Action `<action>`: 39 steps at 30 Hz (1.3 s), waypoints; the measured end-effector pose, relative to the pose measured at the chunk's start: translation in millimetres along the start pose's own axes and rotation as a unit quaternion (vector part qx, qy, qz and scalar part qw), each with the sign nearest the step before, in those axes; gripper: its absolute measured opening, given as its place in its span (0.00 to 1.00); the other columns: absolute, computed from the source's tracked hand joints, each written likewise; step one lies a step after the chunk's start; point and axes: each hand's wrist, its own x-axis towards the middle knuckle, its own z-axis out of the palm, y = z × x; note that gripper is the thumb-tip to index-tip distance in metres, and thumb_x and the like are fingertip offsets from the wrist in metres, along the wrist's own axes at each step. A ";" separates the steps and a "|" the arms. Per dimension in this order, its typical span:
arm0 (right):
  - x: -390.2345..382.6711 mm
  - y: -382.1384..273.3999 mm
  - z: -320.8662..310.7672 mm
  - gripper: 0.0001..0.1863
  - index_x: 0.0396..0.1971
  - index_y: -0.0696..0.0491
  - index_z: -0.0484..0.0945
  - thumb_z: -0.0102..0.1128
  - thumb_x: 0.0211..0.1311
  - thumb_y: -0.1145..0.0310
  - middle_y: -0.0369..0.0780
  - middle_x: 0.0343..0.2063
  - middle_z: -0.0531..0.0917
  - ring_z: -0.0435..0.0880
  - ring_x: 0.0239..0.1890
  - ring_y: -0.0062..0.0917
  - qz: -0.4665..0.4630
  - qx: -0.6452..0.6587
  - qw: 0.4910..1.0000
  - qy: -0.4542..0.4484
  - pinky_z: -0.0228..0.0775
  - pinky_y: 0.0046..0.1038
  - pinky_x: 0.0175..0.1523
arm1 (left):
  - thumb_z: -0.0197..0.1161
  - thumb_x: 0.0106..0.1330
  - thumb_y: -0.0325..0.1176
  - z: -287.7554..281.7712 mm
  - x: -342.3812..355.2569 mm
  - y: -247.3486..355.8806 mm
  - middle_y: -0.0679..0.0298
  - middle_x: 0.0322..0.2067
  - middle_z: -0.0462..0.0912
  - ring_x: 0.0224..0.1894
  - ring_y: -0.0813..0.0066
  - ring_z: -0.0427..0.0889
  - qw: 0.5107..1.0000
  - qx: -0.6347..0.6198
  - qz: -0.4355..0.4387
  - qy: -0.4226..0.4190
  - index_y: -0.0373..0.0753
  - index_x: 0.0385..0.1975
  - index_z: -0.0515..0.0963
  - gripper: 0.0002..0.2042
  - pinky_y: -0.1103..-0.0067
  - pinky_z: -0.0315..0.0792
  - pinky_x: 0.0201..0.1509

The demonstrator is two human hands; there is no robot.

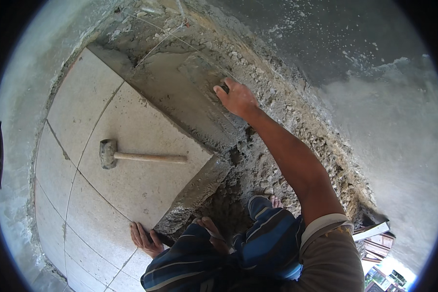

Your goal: Apply cement and level floor tiles during a renovation task.

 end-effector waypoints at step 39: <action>-21.1 21.4 -10.5 0.31 0.54 0.49 0.77 0.55 0.67 0.37 0.53 0.38 0.86 0.87 0.40 0.50 0.011 -0.078 0.997 -0.022 0.79 0.49 0.44 | 0.55 0.71 0.45 -1.1 3.4 1.6 0.47 0.67 0.70 0.69 0.42 0.65 0.999 -0.027 0.005 0.021 0.34 0.65 0.70 0.27 0.51 0.54 0.73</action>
